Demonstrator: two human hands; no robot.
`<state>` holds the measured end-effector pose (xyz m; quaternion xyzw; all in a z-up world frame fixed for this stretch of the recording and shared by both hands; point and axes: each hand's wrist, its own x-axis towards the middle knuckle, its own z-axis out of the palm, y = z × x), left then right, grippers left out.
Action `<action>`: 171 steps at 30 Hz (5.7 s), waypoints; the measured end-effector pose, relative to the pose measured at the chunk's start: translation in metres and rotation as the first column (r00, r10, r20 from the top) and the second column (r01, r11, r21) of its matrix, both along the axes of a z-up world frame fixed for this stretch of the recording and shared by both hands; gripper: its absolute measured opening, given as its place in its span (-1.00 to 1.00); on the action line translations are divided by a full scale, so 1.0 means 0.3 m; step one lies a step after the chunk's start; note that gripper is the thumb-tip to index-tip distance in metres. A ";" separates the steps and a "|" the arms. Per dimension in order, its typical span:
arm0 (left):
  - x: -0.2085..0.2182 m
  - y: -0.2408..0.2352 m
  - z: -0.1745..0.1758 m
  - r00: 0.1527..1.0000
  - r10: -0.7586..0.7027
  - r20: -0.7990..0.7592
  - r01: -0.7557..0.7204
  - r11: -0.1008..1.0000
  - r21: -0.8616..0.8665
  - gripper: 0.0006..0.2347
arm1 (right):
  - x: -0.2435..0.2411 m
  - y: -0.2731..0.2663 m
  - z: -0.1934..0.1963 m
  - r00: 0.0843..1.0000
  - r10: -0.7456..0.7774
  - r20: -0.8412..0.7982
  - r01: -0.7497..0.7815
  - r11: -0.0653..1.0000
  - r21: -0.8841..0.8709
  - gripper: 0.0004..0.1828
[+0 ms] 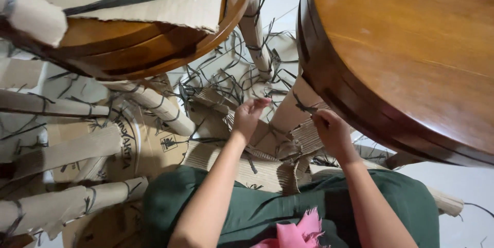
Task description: Wrapping wooden chair legs with protective cardboard and securing them with plastic ties for shipping.
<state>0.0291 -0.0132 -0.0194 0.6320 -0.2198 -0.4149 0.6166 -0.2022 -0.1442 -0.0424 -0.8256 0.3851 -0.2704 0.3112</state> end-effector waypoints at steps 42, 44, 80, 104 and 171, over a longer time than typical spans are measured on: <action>-0.135 -0.020 -0.144 0.519 0.141 0.843 0.452 0.792 -0.410 -0.82 | 0.067 0.290 0.170 0.933 0.267 0.241 -0.153 0.901 -0.405 -0.87; -0.141 -0.026 -0.175 0.457 0.162 0.875 0.448 0.807 -0.384 -0.81 | 0.064 0.287 0.188 0.931 0.281 0.232 -0.165 0.893 -0.419 -0.86; -0.143 0.008 -0.066 0.448 -0.007 0.894 0.220 0.970 -0.103 -0.91 | 0.087 0.220 0.134 0.944 0.120 0.307 -0.010 0.942 -0.337 -0.77; -0.282 0.043 0.040 0.906 0.135 -0.401 -0.055 0.977 0.206 -0.77 | 0.099 0.210 0.093 0.960 0.152 0.234 -0.120 0.982 -0.146 -0.86; -0.139 -0.018 -0.035 0.161 0.279 0.947 0.249 0.917 -0.312 -0.93 | 0.041 0.242 0.258 0.993 -0.014 0.116 0.052 0.940 -0.336 -0.91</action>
